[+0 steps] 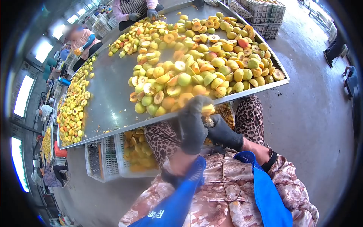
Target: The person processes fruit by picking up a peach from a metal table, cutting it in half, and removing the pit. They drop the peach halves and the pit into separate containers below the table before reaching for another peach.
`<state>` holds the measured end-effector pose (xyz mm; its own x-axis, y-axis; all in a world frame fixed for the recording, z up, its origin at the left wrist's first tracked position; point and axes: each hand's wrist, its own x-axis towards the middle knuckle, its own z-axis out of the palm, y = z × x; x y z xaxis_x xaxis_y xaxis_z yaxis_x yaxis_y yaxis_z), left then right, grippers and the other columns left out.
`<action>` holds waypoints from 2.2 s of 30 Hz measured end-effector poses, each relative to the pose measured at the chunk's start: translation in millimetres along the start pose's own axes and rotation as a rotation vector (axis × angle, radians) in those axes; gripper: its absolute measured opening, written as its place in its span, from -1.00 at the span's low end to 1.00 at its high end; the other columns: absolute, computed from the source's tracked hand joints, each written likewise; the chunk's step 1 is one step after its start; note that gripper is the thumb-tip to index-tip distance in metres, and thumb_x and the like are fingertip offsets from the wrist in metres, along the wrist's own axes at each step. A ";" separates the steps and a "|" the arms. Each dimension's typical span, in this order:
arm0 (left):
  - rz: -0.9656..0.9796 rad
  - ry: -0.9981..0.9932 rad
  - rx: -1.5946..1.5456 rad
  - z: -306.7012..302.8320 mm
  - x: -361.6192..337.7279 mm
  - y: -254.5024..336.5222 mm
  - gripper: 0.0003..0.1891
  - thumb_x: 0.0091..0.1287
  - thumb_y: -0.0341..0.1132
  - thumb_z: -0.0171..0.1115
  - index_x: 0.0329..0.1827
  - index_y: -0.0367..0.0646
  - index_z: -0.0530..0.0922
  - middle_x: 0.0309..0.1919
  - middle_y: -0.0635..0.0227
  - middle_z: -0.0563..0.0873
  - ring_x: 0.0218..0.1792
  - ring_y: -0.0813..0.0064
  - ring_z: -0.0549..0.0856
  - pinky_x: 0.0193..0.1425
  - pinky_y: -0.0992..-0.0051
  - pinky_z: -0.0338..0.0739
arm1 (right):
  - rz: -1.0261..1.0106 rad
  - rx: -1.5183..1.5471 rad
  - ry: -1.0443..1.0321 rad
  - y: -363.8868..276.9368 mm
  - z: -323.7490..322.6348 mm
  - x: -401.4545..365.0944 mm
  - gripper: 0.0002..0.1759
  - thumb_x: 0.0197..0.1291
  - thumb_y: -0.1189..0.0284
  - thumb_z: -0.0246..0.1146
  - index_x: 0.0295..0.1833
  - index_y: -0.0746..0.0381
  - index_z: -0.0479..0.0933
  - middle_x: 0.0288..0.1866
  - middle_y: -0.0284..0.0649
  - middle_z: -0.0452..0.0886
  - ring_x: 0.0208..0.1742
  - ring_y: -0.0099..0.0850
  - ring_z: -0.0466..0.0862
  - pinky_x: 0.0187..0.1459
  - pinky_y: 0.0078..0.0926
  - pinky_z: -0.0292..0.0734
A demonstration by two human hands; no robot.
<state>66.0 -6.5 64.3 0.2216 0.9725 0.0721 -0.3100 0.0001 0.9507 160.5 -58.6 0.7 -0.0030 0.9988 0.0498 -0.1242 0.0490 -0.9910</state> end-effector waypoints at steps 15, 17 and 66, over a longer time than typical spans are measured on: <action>0.011 0.006 -0.375 -103.6 -25.0 38.2 -0.46 0.65 0.20 -0.06 -0.25 -0.08 0.58 -0.31 0.11 0.71 -0.21 0.14 0.76 -0.18 0.23 0.70 | -0.205 -0.066 -0.604 9.0 30.1 25.9 -0.74 0.42 0.32 0.33 -0.23 0.31 0.63 -0.50 -0.19 0.67 -0.51 -0.21 0.63 -0.34 -0.33 0.56; 0.053 0.197 -0.268 -175.0 -27.0 41.2 -0.42 0.65 0.18 -0.04 -0.09 -0.20 0.67 -0.18 0.01 0.80 -0.15 0.07 0.82 -0.03 0.30 0.78 | -0.291 -0.171 -0.394 4.5 18.3 14.7 -0.78 0.37 0.31 0.40 -0.26 0.24 0.65 -0.49 -0.26 0.64 -0.46 -0.52 0.53 -0.34 -0.39 0.53; 0.612 -0.327 0.455 -20.8 5.4 -14.0 -0.63 0.65 -0.36 -0.02 0.32 -0.44 0.54 0.11 0.04 0.74 0.04 0.31 0.76 0.20 0.34 0.66 | -0.006 -0.429 0.175 -47.0 -16.3 -10.4 -0.79 0.34 0.35 0.36 -0.17 0.30 0.68 -0.34 -0.01 0.74 -0.34 -0.13 0.79 -0.30 -0.21 0.65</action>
<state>52.2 3.6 45.1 0.4150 0.6529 0.6337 -0.0742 -0.6699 0.7388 182.5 -71.1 44.7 0.1688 0.9831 0.0704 0.2980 0.0172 -0.9544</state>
